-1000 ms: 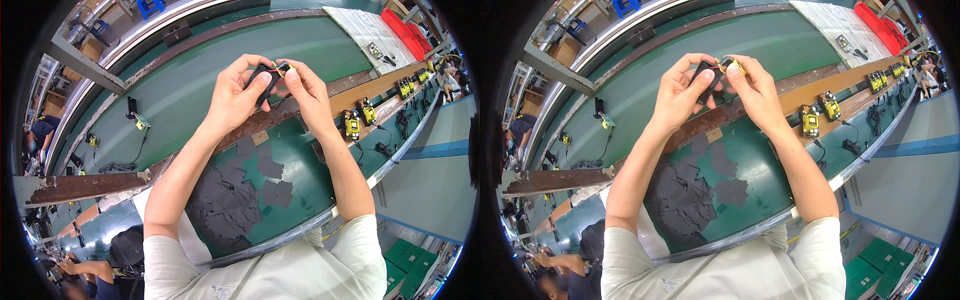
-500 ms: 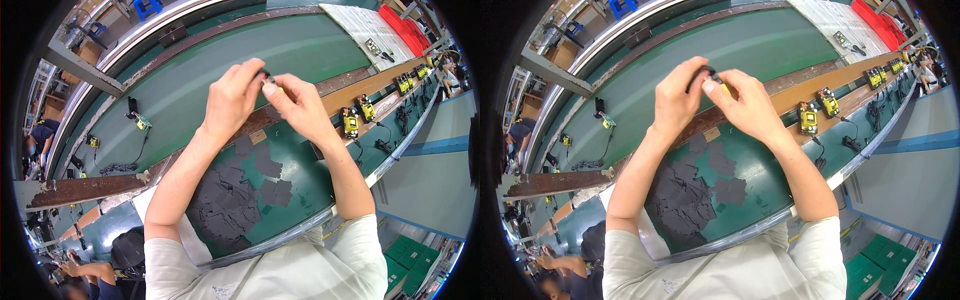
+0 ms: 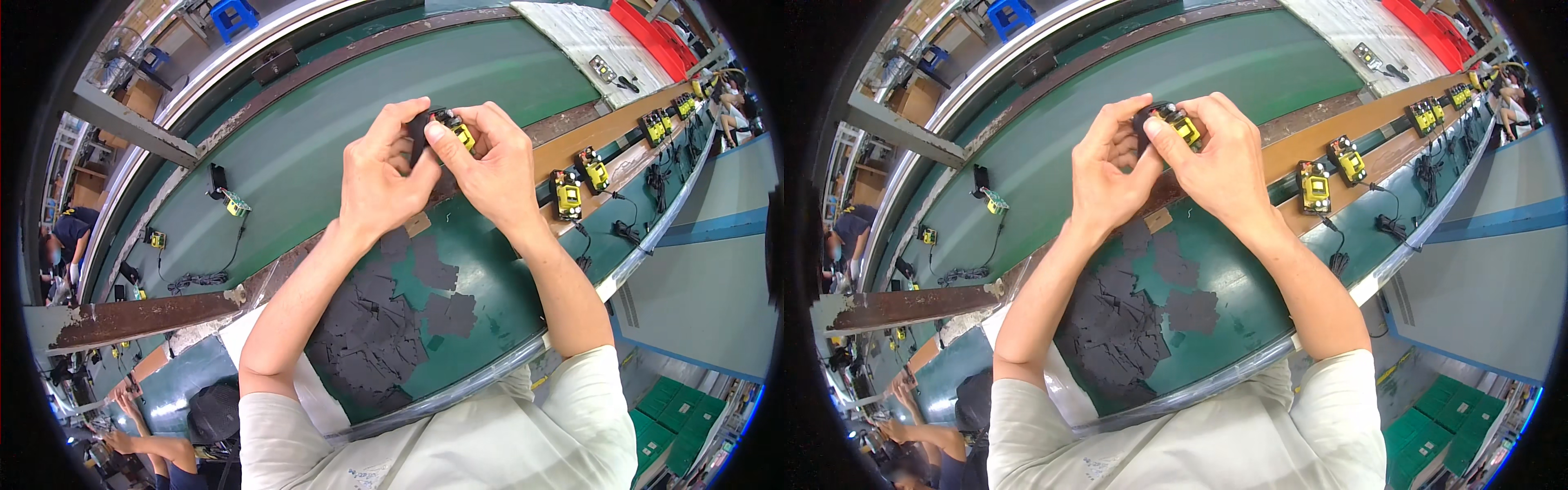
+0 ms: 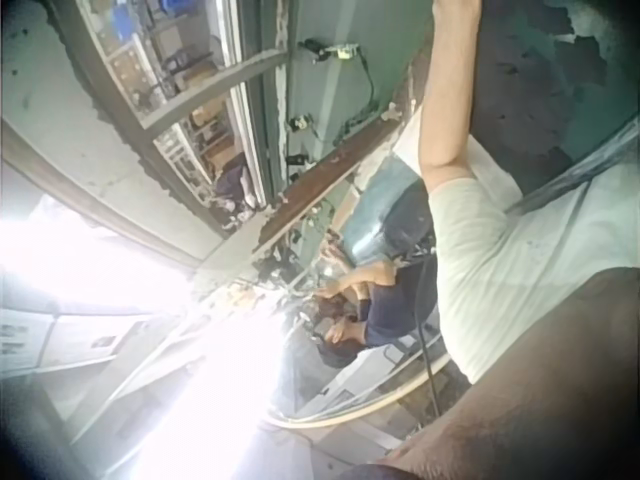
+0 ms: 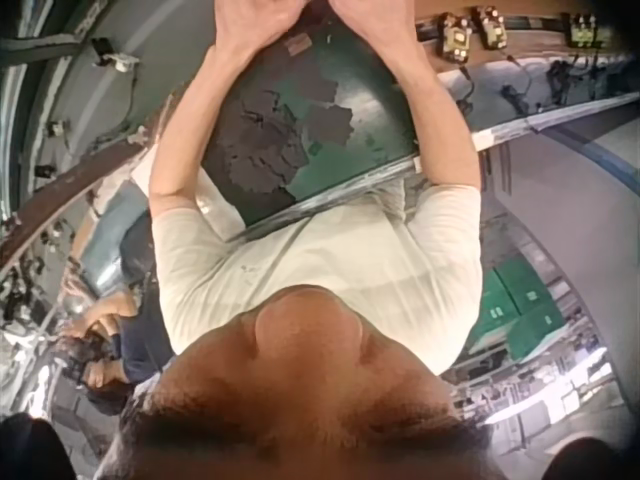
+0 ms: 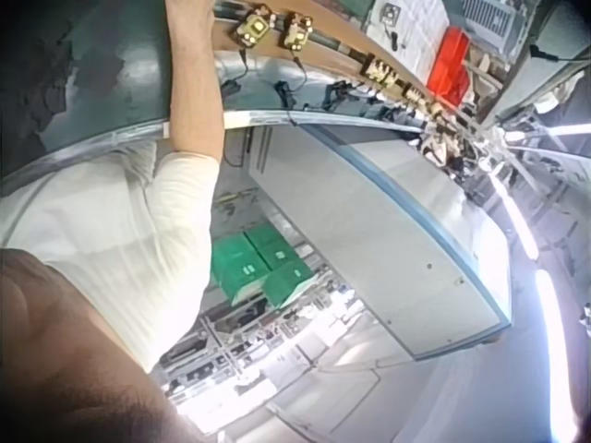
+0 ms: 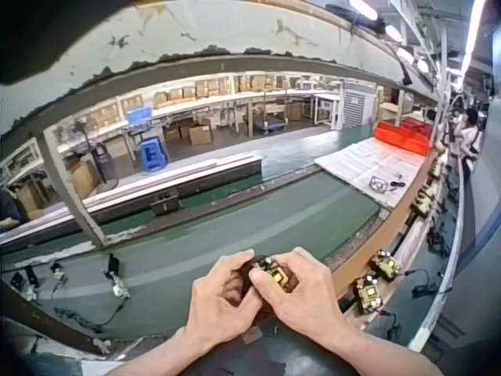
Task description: Assembling small electronic components and circuit boards into black plastic housings on a factory production line.
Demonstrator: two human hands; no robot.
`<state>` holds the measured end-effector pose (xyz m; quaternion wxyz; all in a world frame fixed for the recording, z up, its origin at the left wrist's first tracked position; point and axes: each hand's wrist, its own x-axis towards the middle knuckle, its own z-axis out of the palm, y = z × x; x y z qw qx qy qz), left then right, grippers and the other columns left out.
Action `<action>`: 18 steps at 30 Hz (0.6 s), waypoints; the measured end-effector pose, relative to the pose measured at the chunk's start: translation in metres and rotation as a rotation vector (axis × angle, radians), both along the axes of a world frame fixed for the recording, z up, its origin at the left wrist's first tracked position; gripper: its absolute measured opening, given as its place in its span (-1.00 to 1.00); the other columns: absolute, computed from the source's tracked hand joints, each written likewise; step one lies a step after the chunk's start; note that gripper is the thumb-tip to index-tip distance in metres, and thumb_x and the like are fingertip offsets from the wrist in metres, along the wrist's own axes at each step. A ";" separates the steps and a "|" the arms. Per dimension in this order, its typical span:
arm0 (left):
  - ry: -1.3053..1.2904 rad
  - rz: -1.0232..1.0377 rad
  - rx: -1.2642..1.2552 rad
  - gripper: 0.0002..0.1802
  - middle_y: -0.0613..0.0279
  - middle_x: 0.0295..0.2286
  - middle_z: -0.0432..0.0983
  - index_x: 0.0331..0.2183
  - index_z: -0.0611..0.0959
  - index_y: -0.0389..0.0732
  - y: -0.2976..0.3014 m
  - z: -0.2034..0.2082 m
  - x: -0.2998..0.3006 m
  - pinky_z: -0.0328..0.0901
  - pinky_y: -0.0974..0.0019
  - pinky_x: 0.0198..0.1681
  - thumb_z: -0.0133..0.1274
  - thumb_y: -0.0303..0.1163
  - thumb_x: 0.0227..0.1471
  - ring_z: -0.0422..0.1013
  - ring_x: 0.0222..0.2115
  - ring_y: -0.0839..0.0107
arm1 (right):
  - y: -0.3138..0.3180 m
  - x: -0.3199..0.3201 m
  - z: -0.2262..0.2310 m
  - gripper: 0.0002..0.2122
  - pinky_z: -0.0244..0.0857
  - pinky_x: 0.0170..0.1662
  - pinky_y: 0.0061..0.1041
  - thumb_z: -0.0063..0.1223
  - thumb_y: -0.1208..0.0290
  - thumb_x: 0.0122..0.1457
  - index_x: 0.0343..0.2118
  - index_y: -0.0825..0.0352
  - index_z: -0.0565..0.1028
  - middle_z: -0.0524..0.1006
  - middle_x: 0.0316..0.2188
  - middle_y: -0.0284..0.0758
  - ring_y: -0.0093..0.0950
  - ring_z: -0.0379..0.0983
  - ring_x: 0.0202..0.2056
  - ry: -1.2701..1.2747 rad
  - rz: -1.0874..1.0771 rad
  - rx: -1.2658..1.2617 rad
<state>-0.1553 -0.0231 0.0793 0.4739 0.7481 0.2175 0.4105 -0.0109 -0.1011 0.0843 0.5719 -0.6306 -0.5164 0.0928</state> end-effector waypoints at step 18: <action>-0.283 -0.182 -0.531 -0.56 0.09 -0.08 0.66 0.20 0.46 -0.28 0.021 -0.012 -0.002 0.49 0.26 0.05 0.13 -0.40 0.39 0.59 -0.09 0.42 | 0.002 -0.012 0.000 -0.50 0.32 -0.49 -0.68 0.26 0.42 0.38 0.34 0.39 0.45 0.59 -0.22 -0.39 -0.69 0.49 -0.40 0.663 0.406 -0.046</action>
